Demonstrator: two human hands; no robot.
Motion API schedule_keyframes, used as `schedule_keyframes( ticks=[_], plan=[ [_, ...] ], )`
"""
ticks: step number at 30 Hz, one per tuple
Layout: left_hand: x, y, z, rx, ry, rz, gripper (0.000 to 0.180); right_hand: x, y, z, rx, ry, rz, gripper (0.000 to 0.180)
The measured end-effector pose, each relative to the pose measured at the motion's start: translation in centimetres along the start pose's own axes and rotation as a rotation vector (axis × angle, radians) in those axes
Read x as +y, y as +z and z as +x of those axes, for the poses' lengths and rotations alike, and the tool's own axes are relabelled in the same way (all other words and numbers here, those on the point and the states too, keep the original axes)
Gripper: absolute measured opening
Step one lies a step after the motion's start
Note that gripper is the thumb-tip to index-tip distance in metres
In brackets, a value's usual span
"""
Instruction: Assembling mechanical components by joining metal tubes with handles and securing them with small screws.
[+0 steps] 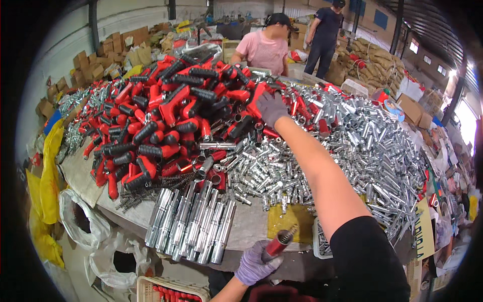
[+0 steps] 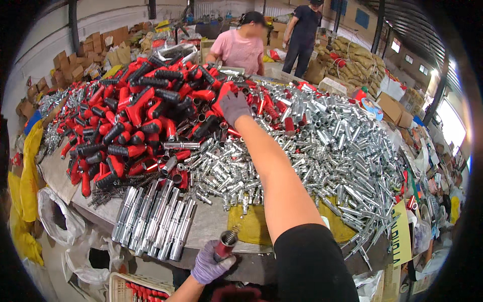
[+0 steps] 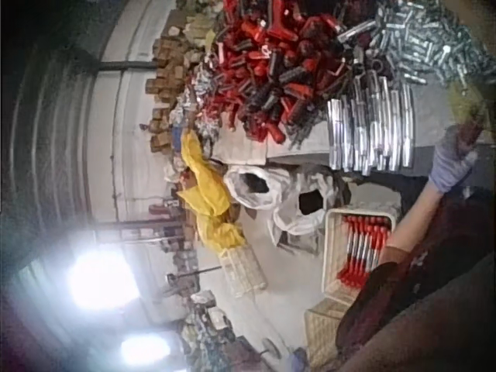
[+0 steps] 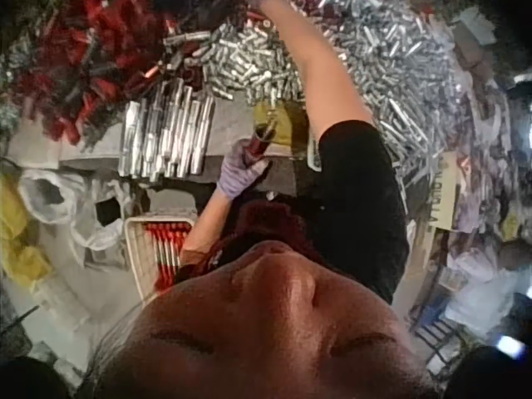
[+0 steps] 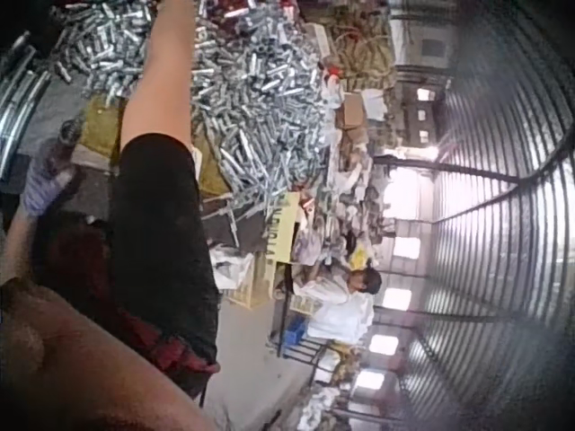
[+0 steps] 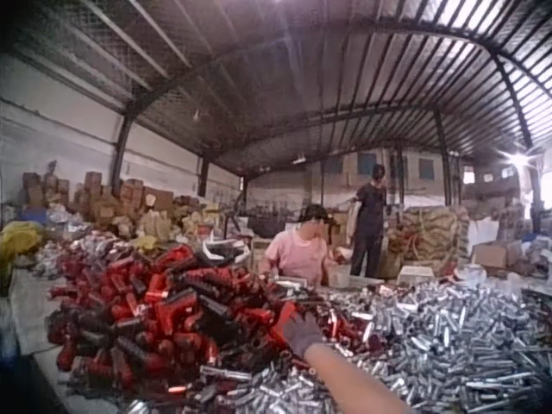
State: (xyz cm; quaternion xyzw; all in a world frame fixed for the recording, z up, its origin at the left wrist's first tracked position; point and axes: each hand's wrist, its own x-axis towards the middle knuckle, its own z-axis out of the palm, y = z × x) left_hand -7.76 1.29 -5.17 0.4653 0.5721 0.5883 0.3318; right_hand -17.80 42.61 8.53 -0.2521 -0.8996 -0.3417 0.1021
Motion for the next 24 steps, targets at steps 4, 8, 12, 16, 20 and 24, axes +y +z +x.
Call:
schedule_keyframes(
  ticks=[4, 8, 12, 16, 20, 24],
  plan=[
    [1.1, -0.9, 1.0, -0.091, 0.095, 0.142, 0.050, 0.2, 1.5, 3.8, -0.012, -0.111, -0.062, 0.032],
    [-0.3, -1.2, 0.3, -0.058, 0.209, 0.107, 0.049, -0.6, -0.5, 6.0, -0.124, -0.155, -0.157, 0.032],
    [1.9, -1.1, 0.6, -0.095, 0.078, 0.171, 0.048, 0.4, 1.0, 5.6, -0.275, -0.048, -0.109, 0.036],
    [2.1, -0.9, 0.6, -0.099, -0.090, 0.142, 0.049, 3.3, -2.1, -1.2, -0.249, 0.119, 0.140, 0.042],
    [2.3, -0.6, 0.9, 0.003, 0.061, 0.084, 0.052, 5.6, -12.6, -11.5, -0.404, 0.026, 0.931, 0.061],
    [2.5, -0.7, 1.5, -0.092, 0.001, -0.007, 0.051, 6.4, -20.9, -21.1, -0.231, -0.057, 0.923, 0.070]
  ],
)
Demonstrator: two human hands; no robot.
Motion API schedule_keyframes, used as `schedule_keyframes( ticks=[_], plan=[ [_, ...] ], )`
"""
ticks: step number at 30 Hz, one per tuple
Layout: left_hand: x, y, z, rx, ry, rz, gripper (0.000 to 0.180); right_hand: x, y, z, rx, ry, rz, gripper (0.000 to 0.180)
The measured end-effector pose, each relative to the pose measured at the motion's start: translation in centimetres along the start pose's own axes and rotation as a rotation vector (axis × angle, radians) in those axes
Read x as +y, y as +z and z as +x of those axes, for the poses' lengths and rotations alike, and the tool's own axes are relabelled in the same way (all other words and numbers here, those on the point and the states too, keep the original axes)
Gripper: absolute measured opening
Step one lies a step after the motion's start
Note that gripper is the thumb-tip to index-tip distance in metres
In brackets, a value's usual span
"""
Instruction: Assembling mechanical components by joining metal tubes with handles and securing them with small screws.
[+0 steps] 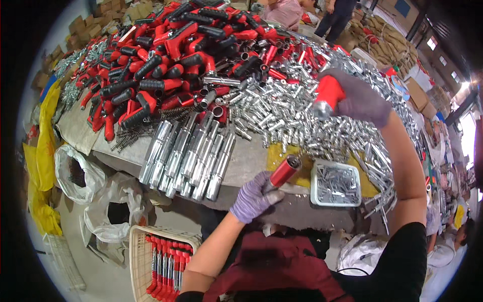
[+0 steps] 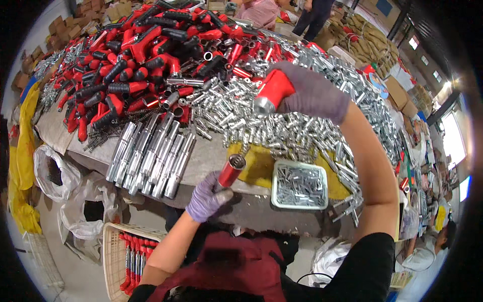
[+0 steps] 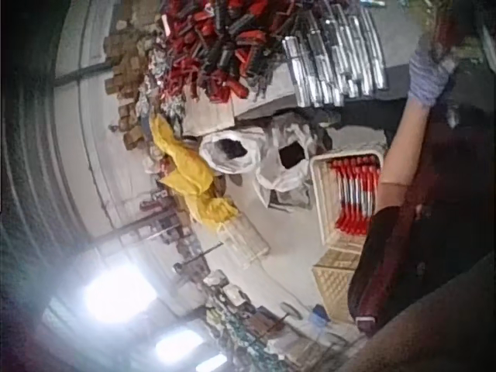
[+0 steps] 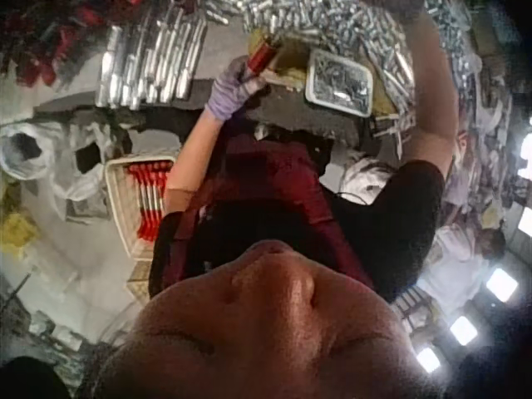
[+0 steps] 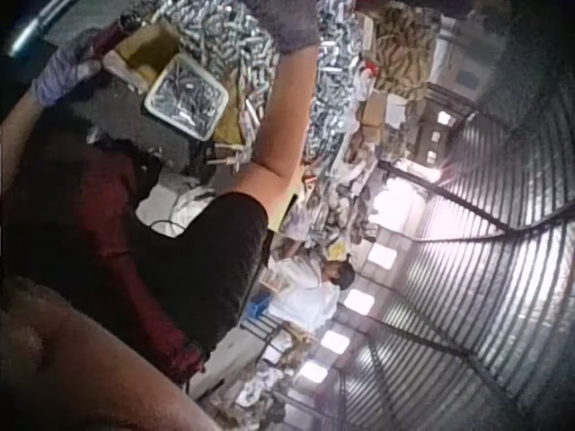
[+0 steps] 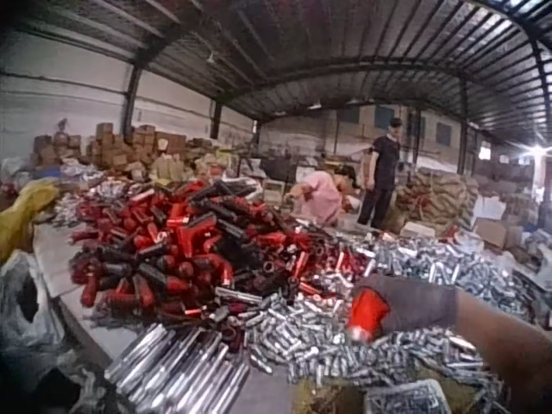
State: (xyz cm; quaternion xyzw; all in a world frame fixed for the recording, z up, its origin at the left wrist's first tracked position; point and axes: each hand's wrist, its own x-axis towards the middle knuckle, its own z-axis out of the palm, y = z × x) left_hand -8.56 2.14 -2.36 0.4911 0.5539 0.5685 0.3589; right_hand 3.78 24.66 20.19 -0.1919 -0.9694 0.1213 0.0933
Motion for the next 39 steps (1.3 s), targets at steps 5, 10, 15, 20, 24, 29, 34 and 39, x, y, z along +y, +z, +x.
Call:
schedule_keyframes(
  ticks=[5, 10, 15, 20, 24, 29, 34, 39],
  plan=[
    [-0.2, 0.6, -0.6, -0.020, -0.005, -0.049, 0.046, -6.4, 0.3, -6.6, 0.182, -0.021, -0.465, 0.064],
    [-1.7, 1.2, -0.7, 0.001, 0.089, 0.026, 0.046, -8.1, 1.5, -9.5, 0.325, -0.172, -0.664, 0.052],
    [-1.9, 1.0, -1.1, -0.058, 0.141, 0.073, 0.054, -9.2, 0.6, -11.3, 0.028, -0.325, -0.413, 0.044],
    [-1.1, 0.6, -0.9, -0.202, 0.219, 0.119, 0.056, -7.7, 0.8, -11.2, -0.172, -0.410, -0.177, 0.045],
    [-0.5, 0.2, -0.6, -0.221, 0.237, 0.136, 0.058, -8.6, 0.4, -10.9, -0.203, -0.419, -0.277, 0.042],
    [-1.2, 0.9, -0.7, -0.123, 0.326, 0.263, 0.054, -9.3, 0.4, -11.1, -0.345, -0.049, -0.133, 0.039],
    [-0.7, 2.2, -2.1, 0.046, 0.345, 0.317, 0.049, -9.6, 0.7, -11.1, -0.380, 0.307, 0.098, 0.049],
    [-0.8, 1.9, -2.9, -0.027, 0.372, 0.206, 0.052, -9.5, 0.8, -11.8, -0.360, 0.188, 0.080, 0.045]
  ],
)
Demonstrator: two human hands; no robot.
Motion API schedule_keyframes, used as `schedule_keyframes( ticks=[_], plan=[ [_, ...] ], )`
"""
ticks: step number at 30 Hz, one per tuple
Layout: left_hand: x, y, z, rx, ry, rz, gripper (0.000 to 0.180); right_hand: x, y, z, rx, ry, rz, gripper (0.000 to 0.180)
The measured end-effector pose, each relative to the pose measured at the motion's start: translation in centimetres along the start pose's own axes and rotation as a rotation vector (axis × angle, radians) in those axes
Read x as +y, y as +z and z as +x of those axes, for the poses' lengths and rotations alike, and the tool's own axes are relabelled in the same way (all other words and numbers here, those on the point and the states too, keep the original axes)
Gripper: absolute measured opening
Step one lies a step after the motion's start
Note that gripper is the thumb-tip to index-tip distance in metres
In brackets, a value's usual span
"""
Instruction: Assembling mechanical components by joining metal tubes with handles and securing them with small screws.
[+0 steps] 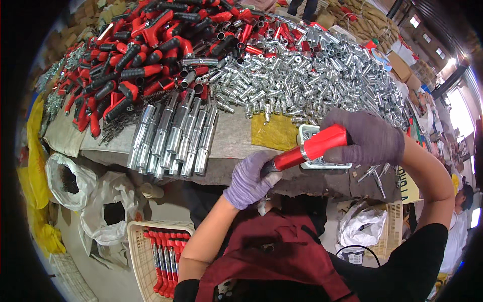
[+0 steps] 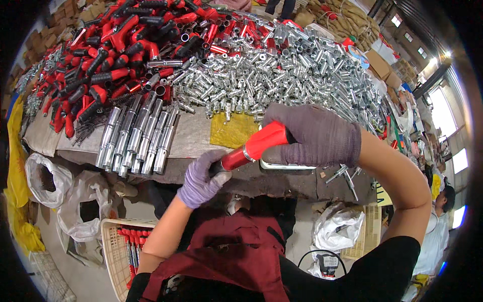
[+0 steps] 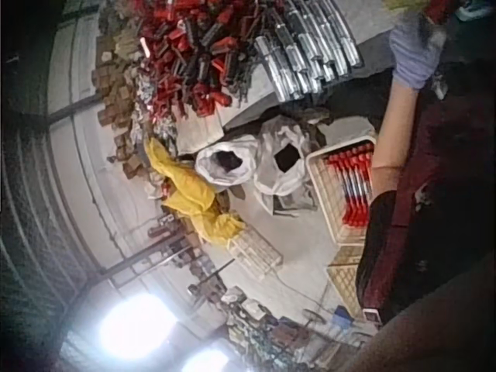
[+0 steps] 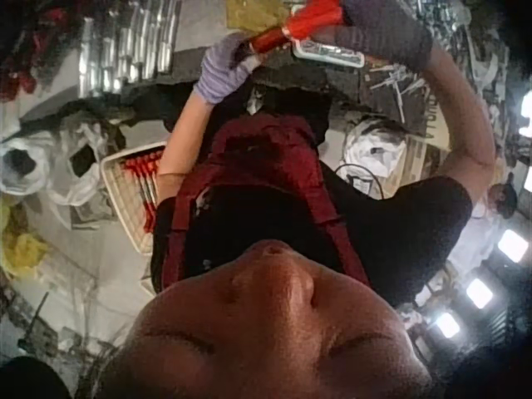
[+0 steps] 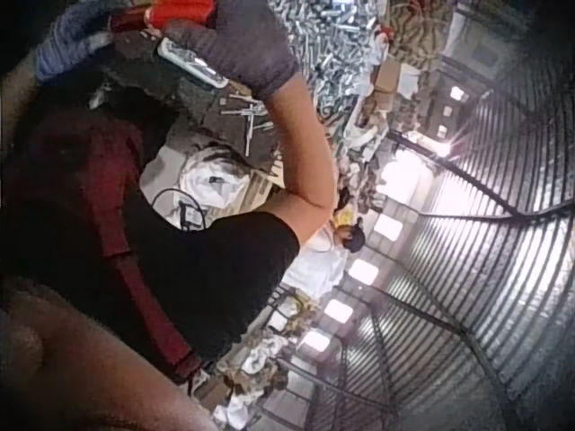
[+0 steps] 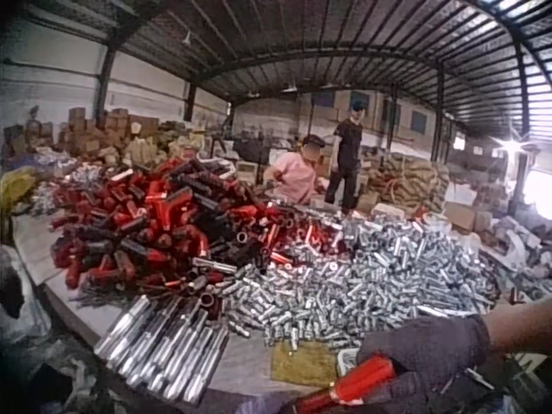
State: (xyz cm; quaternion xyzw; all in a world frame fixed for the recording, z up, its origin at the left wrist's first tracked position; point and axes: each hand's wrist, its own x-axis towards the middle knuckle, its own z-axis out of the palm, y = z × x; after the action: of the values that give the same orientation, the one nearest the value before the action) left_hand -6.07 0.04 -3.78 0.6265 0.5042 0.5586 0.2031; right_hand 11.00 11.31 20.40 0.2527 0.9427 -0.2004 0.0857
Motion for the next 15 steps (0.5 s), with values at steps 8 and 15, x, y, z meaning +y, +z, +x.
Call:
schedule_keyframes(
  ticks=[8, 15],
  plan=[
    [2.2, -2.0, 3.5, -0.522, -0.093, -0.145, 0.049, -0.5, 0.6, -2.4, -0.078, -0.174, -0.303, 0.045],
    [3.5, 2.1, 1.8, -0.363, -0.067, 0.905, 0.035, 5.3, 7.5, -5.9, 0.050, 0.385, 0.639, 0.045]
  ],
)
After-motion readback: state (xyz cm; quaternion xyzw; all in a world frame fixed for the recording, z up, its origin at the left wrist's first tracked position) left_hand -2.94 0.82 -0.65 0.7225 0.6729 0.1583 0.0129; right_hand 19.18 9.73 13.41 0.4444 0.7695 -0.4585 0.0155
